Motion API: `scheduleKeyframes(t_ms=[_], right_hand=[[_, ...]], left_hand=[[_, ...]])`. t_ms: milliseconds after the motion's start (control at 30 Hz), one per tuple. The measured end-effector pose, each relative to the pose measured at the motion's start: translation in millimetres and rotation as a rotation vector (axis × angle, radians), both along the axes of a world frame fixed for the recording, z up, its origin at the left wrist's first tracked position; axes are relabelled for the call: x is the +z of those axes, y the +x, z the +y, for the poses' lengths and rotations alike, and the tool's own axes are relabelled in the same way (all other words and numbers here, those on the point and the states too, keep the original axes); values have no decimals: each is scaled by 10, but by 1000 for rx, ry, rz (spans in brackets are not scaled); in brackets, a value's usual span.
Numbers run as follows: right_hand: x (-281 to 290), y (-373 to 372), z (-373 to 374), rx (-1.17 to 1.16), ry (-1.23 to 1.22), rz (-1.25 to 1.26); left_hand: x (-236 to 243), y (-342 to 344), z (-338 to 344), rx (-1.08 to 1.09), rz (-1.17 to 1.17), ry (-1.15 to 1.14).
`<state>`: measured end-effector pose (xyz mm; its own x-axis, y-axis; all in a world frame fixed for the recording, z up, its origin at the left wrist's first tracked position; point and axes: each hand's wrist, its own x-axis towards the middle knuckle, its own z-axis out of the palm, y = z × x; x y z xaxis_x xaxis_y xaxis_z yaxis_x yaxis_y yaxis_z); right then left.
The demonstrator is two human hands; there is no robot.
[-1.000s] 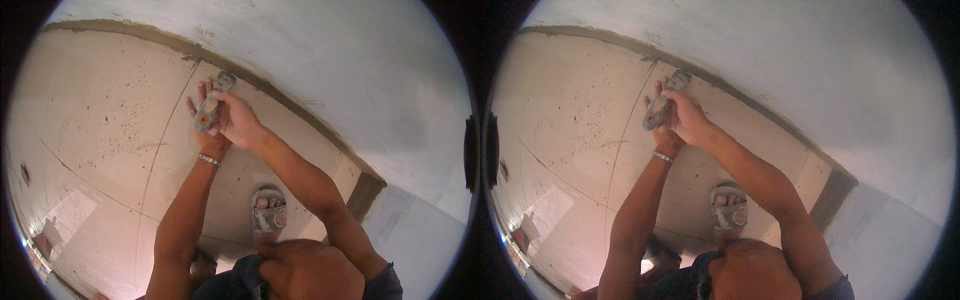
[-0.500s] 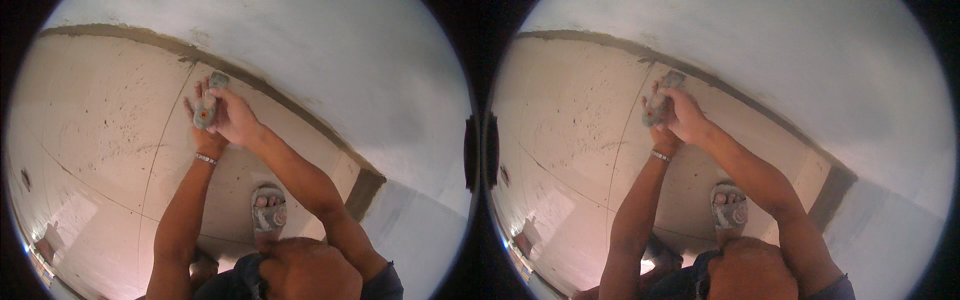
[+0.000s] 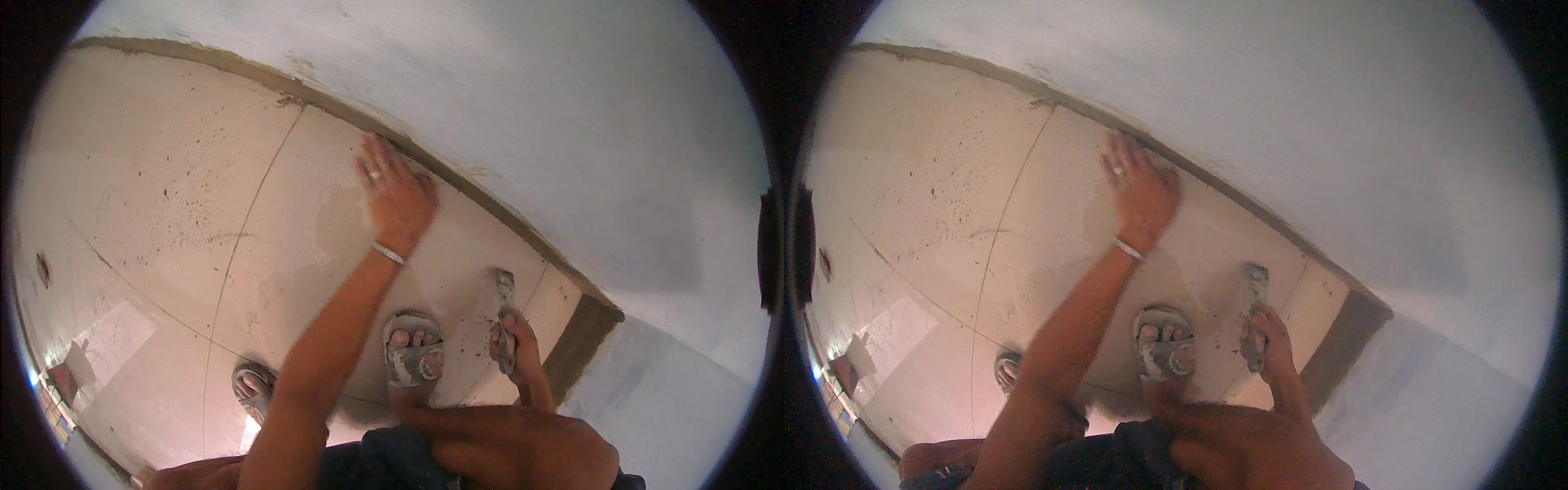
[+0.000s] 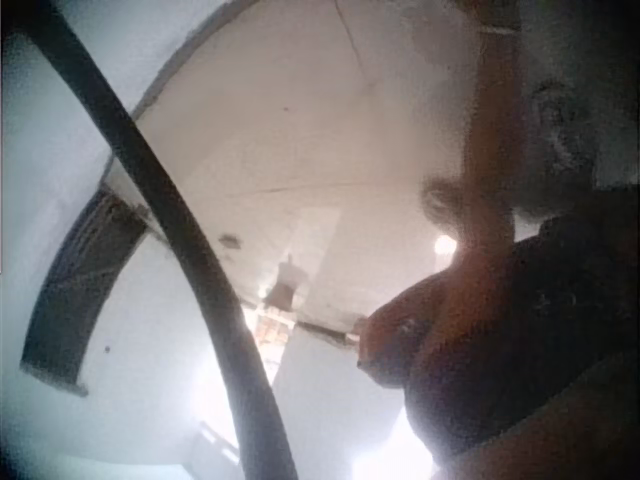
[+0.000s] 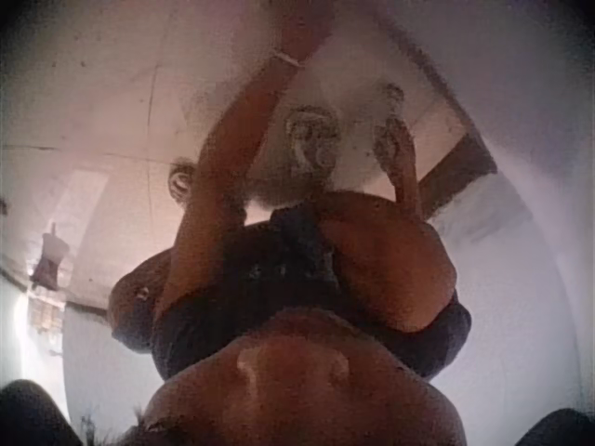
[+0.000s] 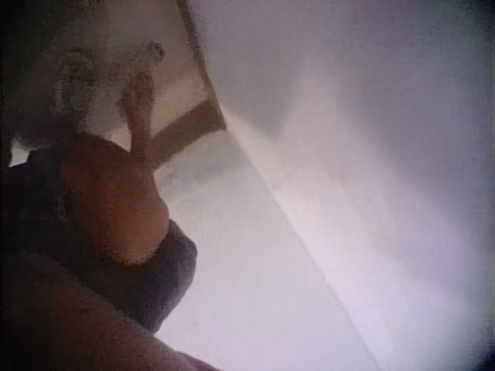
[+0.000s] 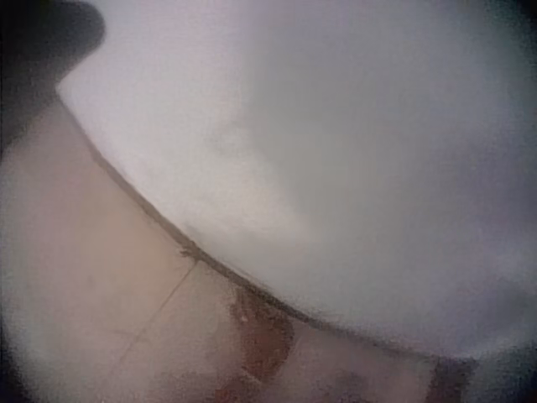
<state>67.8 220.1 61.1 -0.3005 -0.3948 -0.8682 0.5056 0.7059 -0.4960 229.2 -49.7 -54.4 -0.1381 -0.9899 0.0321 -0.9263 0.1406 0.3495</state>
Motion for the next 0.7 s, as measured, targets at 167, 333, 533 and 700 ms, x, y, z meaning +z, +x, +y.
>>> scheduleKeyframes(t_ms=[167, 333, 533, 700], right_hand=[[-33, -27, 373, -84, -19, -6], [-86, 19, 419, -82, 37, -3], [-85, -28, 416, -91, -44, 9], [-167, 32, 288, -107, -43, 28]], left_hand=[[-62, -640, 1013, -302, 300, 52], [-328, -699, 1118, -1229, 540, -47], [-339, 293, -187, -1149, 258, -150], [-189, 2732, -1562, -532, -174, -192]])
